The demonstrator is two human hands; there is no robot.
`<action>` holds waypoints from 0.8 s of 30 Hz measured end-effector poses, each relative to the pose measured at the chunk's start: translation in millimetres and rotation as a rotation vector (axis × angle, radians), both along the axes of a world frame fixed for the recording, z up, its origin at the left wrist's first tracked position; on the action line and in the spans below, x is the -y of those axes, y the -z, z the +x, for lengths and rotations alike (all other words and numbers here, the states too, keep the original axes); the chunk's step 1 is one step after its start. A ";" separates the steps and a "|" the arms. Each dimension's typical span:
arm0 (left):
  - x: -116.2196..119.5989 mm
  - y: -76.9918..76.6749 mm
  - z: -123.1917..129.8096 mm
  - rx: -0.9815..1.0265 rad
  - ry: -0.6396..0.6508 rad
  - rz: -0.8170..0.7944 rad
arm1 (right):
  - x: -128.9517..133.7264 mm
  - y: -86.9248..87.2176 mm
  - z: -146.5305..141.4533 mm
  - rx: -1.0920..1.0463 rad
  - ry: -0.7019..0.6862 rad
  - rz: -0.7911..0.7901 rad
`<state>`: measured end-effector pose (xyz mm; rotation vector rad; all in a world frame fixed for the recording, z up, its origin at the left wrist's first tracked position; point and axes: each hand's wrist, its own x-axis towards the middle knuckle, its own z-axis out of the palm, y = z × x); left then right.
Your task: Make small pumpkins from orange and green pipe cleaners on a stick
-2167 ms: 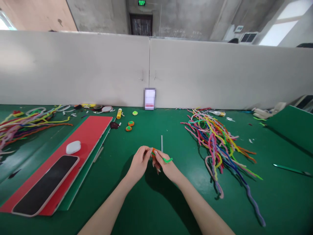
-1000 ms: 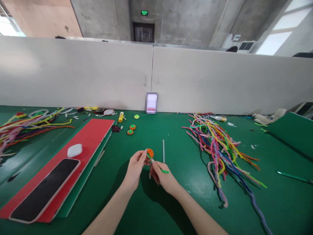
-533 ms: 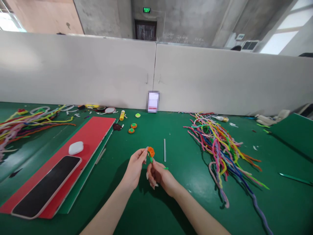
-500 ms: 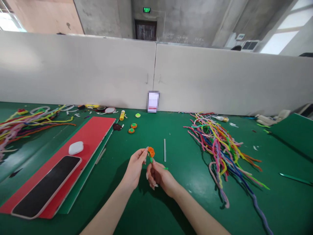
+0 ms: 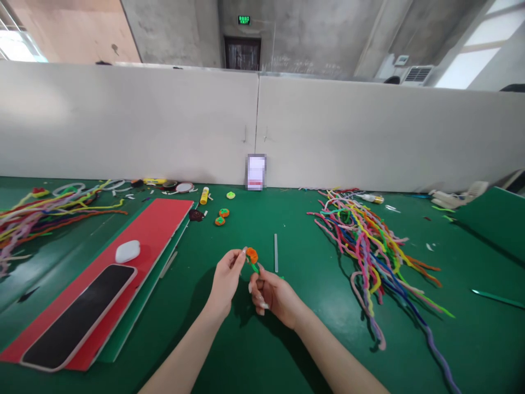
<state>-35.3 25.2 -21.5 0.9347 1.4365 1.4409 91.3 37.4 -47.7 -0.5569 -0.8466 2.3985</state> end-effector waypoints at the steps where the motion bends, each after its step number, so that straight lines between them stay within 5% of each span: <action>1: -0.2 0.9 -0.7 0.020 -0.009 -0.003 | -0.5 -0.7 0.2 -0.002 -0.002 -0.007; 10: -6.4 9.4 -11.4 0.439 -0.132 -0.026 | 7.8 1.2 -6.3 0.205 -0.031 0.242; 24: -4.4 16.8 -8.9 0.127 -0.083 -0.053 | 8.6 -4.7 4.5 0.376 -0.443 0.457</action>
